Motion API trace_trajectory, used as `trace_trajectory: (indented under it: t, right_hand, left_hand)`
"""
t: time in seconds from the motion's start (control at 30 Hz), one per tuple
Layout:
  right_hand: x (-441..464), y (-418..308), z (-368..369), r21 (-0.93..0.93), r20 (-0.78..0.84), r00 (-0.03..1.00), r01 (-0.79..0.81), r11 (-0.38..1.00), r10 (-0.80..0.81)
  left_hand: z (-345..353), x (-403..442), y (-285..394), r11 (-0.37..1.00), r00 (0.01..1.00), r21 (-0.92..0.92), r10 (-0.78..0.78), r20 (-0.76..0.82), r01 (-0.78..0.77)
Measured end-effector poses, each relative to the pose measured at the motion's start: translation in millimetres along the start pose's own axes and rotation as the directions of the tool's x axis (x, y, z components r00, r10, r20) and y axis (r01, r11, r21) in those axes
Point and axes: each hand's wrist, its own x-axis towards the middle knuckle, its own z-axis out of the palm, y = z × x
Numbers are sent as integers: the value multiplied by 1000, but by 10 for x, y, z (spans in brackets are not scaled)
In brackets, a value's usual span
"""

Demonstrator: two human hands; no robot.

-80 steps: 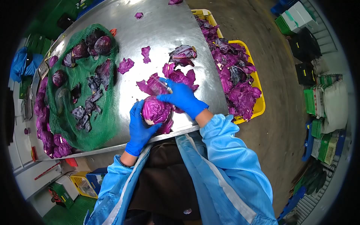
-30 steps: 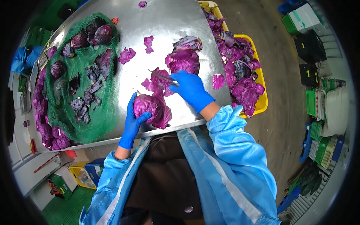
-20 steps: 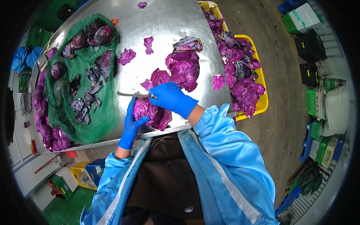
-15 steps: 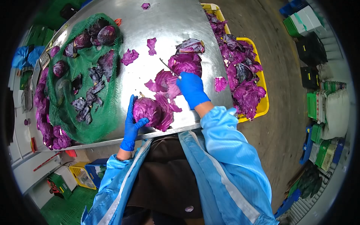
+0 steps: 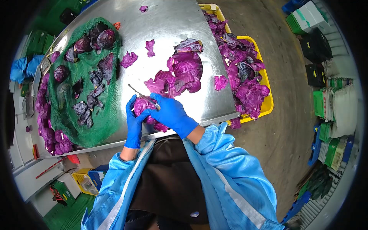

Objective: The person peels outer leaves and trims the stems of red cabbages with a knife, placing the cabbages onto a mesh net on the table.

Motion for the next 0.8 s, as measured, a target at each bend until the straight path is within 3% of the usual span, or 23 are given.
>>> trace_trajectory:
  t: [0.07,0.13,0.2,0.23,0.3,0.33,0.4,0.43,0.5,0.53,0.67,0.7,0.77,0.8]
  right_hand:
    - [-15,155,85,41,-44,999,19,999,-17]
    - [-38,251,39,78,-84,996,37,996,-31]
    - [-18,369,-119,289,56,997,-74,955,60]
    - [19,332,-225,208,29,1000,6,978,-12]
    - [1,100,-381,139,-149,924,373,918,-353]
    - [26,83,-361,139,-151,924,371,918,-351]
    - [113,63,-334,53,55,897,436,899,-438]
    - [127,77,-348,55,56,898,435,899,-437]
    - [160,116,-405,79,100,906,405,911,-412]
    - [190,98,-465,136,240,903,333,933,-357]
    - [234,135,-602,104,439,859,242,965,-262]
    - [215,156,-615,102,440,859,243,965,-263]
    - [142,205,-627,141,264,886,356,924,-382]
    - [98,238,-651,139,269,882,363,922,-387]
  left_hand:
    - [-4,7,93,1000,1000,-18,-15,-8,15]
    - [-87,44,156,960,981,-222,-188,-47,173]
    - [-160,91,141,948,988,-292,-147,-45,128]
    - [-175,116,151,938,991,-328,-128,-31,111]
    - [-166,140,258,940,991,-314,-132,25,133]
    - [-153,144,314,941,987,-300,-140,79,157]
    - [-132,172,384,942,979,-277,-160,129,190]
    - [-131,181,396,941,968,-255,-182,174,223]
    - [-129,191,377,927,956,-246,-250,156,282]
    - [-68,158,472,934,948,-203,-260,186,295]
    - [-37,141,357,921,915,-152,-314,254,358]
    - [-38,157,291,905,896,-158,-342,282,395]
    - [-40,174,230,913,910,-177,-316,268,369]
    - [-49,202,244,801,879,-367,-405,251,473]
